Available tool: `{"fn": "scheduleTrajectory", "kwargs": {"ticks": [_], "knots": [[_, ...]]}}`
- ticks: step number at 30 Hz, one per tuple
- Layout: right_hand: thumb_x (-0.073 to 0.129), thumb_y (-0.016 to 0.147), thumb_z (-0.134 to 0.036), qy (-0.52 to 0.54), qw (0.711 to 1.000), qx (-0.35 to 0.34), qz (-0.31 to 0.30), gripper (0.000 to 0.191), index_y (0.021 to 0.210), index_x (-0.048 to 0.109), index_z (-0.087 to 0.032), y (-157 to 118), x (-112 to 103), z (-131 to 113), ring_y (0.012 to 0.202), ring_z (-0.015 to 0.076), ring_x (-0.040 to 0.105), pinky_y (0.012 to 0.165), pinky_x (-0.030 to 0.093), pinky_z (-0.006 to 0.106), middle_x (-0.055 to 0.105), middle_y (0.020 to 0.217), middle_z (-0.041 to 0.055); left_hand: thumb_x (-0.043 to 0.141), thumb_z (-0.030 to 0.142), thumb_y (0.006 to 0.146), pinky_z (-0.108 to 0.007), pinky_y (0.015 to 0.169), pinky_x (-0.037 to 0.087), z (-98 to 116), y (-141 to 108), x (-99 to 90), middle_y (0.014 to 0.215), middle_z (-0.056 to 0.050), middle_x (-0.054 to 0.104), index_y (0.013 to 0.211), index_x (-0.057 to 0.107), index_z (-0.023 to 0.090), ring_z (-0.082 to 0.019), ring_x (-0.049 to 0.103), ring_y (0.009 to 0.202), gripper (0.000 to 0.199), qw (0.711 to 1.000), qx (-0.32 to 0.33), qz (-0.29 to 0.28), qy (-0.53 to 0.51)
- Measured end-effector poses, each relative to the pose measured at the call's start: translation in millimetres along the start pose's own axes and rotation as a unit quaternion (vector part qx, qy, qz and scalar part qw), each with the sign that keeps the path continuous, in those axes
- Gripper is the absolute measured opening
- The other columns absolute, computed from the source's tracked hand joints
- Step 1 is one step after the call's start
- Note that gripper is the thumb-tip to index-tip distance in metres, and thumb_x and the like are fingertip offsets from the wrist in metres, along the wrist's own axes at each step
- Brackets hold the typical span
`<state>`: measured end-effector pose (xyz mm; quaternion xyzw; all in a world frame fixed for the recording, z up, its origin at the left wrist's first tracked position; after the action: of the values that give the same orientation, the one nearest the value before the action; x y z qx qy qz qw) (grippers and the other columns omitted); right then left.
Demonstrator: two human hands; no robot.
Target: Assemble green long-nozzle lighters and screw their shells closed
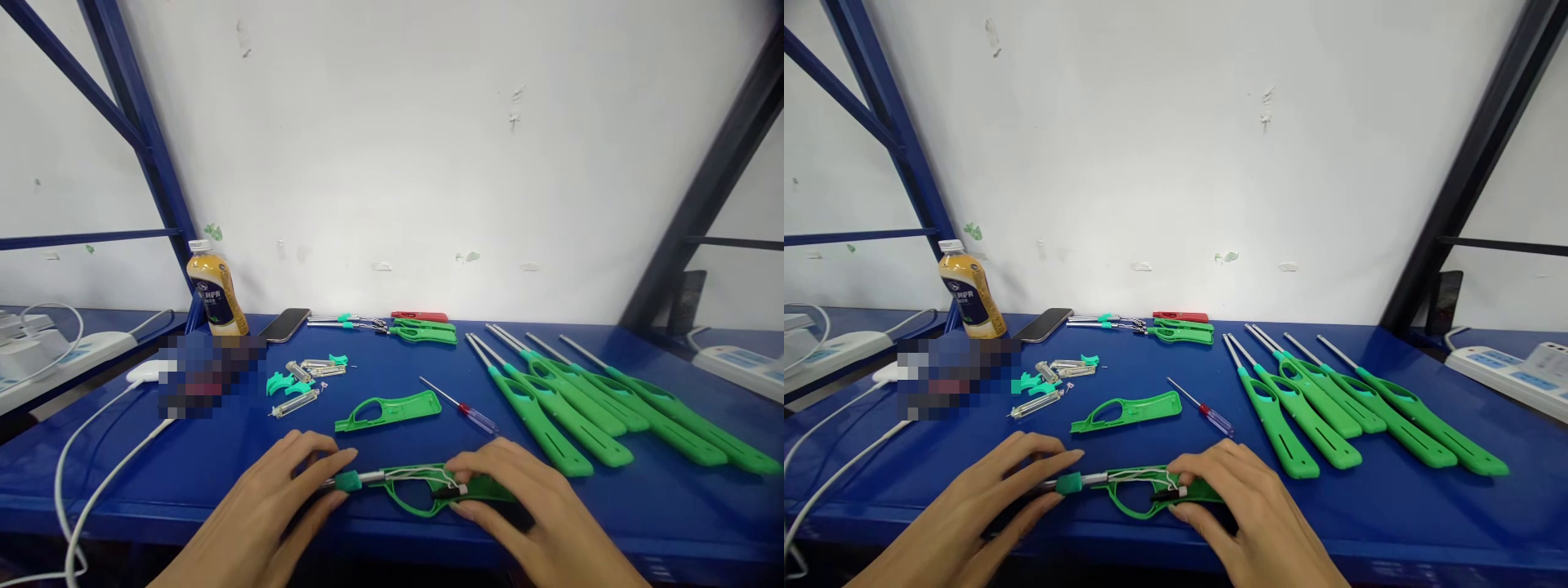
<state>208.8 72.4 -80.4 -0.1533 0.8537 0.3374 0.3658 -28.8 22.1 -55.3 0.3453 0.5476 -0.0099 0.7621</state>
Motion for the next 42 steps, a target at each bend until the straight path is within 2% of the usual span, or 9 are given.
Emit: {"fn": "scheduleTrajectory", "kwargs": {"ticks": [4, 9, 12, 16, 24, 31, 34, 38, 42], "knots": [[0.065, 0.104, -0.046, 0.002, 1.0, -0.006, 0.002, 0.018, 0.117, 0.073, -0.037, 0, 0, -1, 0.097, 0.0244, 0.075, 0.092, 0.062, 0.035, 0.079, 0.105, 0.0003, 0.048, 0.03, 0.112, -0.029, 0.09, 0.063, 5, 7, 21.1, 0.123, -0.006, 0.07, 0.14, 0.065, 0.035, -0.021, 0.071, 0.106, 0.033, 0.997, -0.004, -0.04, -0.062], [0.066, 0.104, -0.04, 0.006, 1.0, -0.011, -0.001, 0.016, 0.118, 0.073, -0.038, -1, -1, -3, 0.099, 0.0225, 0.074, 0.094, 0.061, 0.034, 0.079, 0.107, -0.0013, 0.049, 0.024, 0.111, -0.029, 0.086, 0.063, 2, 7, 27.6, 0.117, -0.006, 0.069, 0.129, 0.071, 0.033, -0.021, 0.069, 0.102, 0.03, 0.994, -0.034, -0.024, -0.097], [0.067, 0.104, -0.039, 0.012, 1.0, -0.013, -0.005, 0.016, 0.118, 0.073, -0.038, -1, -1, -4, 0.1, 0.0218, 0.074, 0.092, 0.06, 0.032, 0.079, 0.108, -0.0017, 0.047, 0.019, 0.11, -0.026, 0.081, 0.062, 3, 6, 27.5, 0.117, -0.006, 0.068, 0.128, 0.073, 0.033, -0.018, 0.069, 0.097, 0.035, 0.993, -0.04, -0.029, -0.103], [0.067, 0.104, -0.039, 0.015, 1.0, -0.009, -0.007, 0.016, 0.118, 0.074, -0.038, 1, -1, -4, 0.1, 0.0224, 0.074, 0.091, 0.06, 0.033, 0.079, 0.108, -0.0014, 0.043, 0.021, 0.111, -0.022, 0.078, 0.062, 4, 7, 24.0, 0.11, -0.005, 0.07, 0.123, 0.077, 0.037, -0.014, 0.067, 0.088, 0.04, 0.994, -0.029, -0.022, -0.104], [0.065, 0.106, -0.038, 0.022, 1.0, -0.01, -0.014, 0.016, 0.119, 0.074, -0.037, 1, 1, -4, 0.102, 0.0229, 0.073, 0.091, 0.06, 0.034, 0.079, 0.109, 0.0, 0.042, 0.025, 0.11, -0.025, 0.078, 0.063, -3, 7, 20.0, 0.105, -0.005, 0.069, 0.121, 0.08, 0.04, -0.016, 0.067, 0.087, 0.043, 0.993, -0.033, -0.02, -0.109], [0.066, 0.106, -0.034, 0.023, 0.999, -0.002, -0.029, 0.015, 0.118, 0.074, -0.036, 0, 1, -5, 0.102, 0.021, 0.072, 0.093, 0.057, 0.032, 0.078, 0.109, -0.0015, 0.04, 0.013, 0.108, -0.022, 0.078, 0.06, 3, 9, 15.0, 0.104, -0.004, 0.069, 0.134, 0.073, 0.039, -0.014, 0.067, 0.081, 0.05, 0.993, -0.022, -0.027, -0.109], [0.067, 0.105, -0.034, 0.022, 0.999, -0.003, -0.023, 0.013, 0.116, 0.074, -0.036, 2, 0, -6, 0.1, 0.0201, 0.072, 0.092, 0.056, 0.031, 0.078, 0.108, -0.0031, 0.035, 0.007, 0.106, -0.021, 0.081, 0.059, 6, 6, 21.0, 0.111, -0.005, 0.068, 0.142, 0.067, 0.038, -0.014, 0.069, 0.088, 0.058, 0.993, -0.004, -0.039, -0.109], [0.067, 0.105, -0.034, 0.029, 0.999, -0.005, -0.014, 0.012, 0.114, 0.075, -0.036, 2, -2, -6, 0.098, 0.019, 0.073, 0.09, 0.056, 0.028, 0.079, 0.105, -0.0043, 0.03, 0.001, 0.101, -0.026, 0.09, 0.06, 6, 0, 23.9, 0.117, -0.006, 0.067, 0.146, 0.063, 0.039, -0.015, 0.069, 0.1, 0.067, 0.996, 0.023, 0.002, -0.085], [0.07, 0.103, -0.035, 0.045, 0.999, 0.006, 0.006, 0.01, 0.112, 0.075, -0.036, 1, -5, -3, 0.094, 0.0175, 0.074, 0.085, 0.057, 0.024, 0.079, 0.102, -0.0049, 0.032, 0.004, 0.103, -0.023, 0.084, 0.062, 4, 1, 23.3, 0.114, -0.006, 0.066, 0.139, 0.068, 0.038, -0.014, 0.068, 0.093, 0.061, 0.995, 0.01, 0.023, -0.092]]}}
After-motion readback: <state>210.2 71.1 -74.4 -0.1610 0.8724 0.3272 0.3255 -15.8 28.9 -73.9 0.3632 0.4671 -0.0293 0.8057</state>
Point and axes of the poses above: each hand's wrist, its own y-axis towards the middle knuckle, its own x-axis out of the palm, z = x × y, the point moved 10 cm from there along y, towards the middle knuckle
